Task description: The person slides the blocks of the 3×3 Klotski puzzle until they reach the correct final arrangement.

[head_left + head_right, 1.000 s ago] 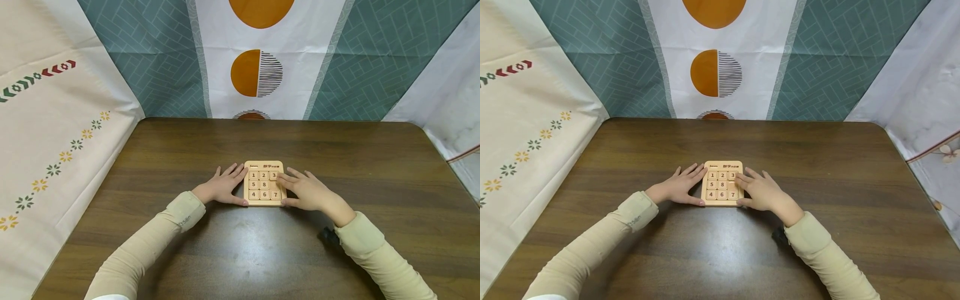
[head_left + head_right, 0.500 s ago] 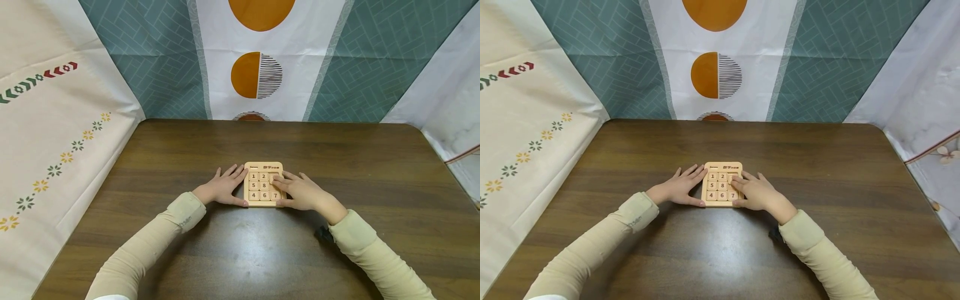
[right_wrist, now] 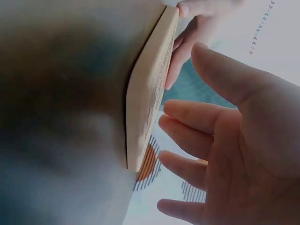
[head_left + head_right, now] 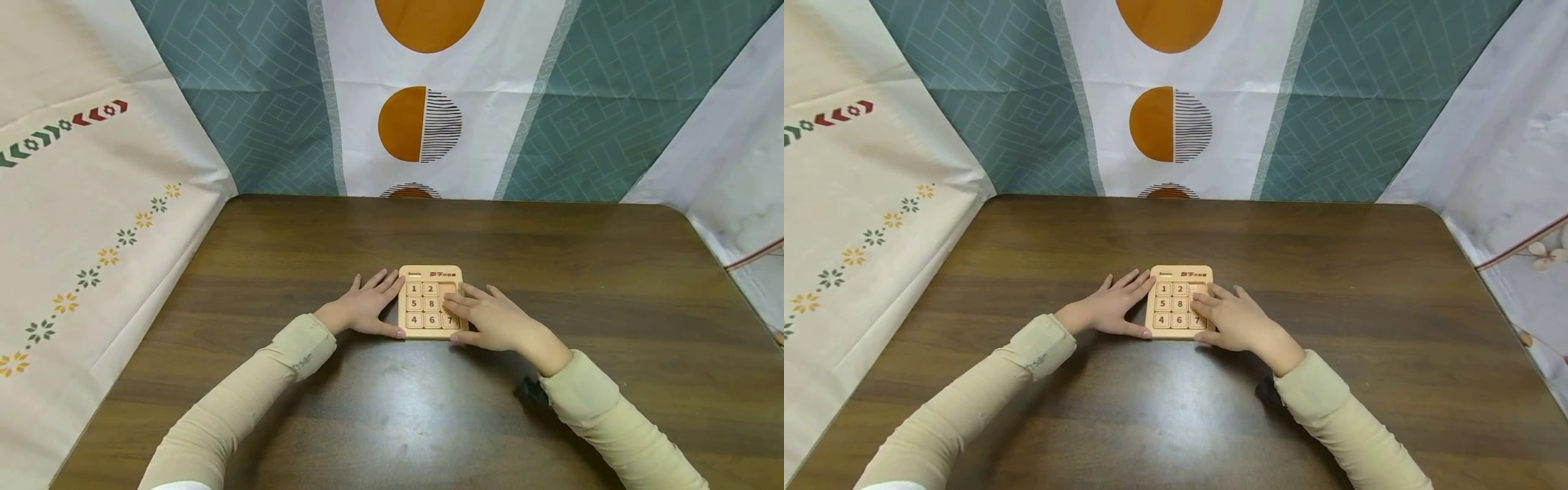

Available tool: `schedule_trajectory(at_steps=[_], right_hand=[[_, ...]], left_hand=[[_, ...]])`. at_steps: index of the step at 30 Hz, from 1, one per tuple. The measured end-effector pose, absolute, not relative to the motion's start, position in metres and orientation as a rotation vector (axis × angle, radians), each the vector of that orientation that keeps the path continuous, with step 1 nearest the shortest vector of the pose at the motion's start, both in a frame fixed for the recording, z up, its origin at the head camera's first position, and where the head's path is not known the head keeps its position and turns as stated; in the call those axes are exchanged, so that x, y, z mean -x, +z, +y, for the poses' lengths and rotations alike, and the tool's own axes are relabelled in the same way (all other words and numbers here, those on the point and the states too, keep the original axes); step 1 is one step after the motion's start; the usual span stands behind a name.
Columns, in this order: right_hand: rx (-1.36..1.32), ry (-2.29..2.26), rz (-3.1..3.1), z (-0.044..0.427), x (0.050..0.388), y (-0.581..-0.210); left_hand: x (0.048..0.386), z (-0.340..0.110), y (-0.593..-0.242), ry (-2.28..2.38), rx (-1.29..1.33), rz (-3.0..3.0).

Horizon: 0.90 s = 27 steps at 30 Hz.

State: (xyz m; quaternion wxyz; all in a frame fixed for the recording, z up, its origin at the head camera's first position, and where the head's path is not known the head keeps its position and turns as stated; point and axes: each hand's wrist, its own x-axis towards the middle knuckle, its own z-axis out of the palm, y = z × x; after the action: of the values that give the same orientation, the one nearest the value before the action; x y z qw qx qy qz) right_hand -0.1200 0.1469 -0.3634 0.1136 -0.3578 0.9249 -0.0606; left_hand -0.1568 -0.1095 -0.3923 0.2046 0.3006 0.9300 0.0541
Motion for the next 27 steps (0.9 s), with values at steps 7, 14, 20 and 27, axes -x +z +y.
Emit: schedule_trajectory(at_steps=[7, 14, 20, 27], right_hand=[[1.058, -0.148, 2.694, 0.133, 0.138, -0.364], [1.013, -0.158, 2.654, 0.134, 0.143, -0.365], [0.983, -0.166, 2.650, 0.148, 0.144, -0.366], [0.960, -0.172, 2.642, 0.157, 0.145, -0.366]], left_hand=[[0.156, -0.109, -0.392, 0.154, -0.828, 2.597], [0.156, -0.109, -0.390, 0.159, -0.825, 2.589], [0.156, -0.110, -0.391, 0.159, -0.830, 2.592], [0.156, -0.110, -0.392, 0.169, -0.836, 2.590]])
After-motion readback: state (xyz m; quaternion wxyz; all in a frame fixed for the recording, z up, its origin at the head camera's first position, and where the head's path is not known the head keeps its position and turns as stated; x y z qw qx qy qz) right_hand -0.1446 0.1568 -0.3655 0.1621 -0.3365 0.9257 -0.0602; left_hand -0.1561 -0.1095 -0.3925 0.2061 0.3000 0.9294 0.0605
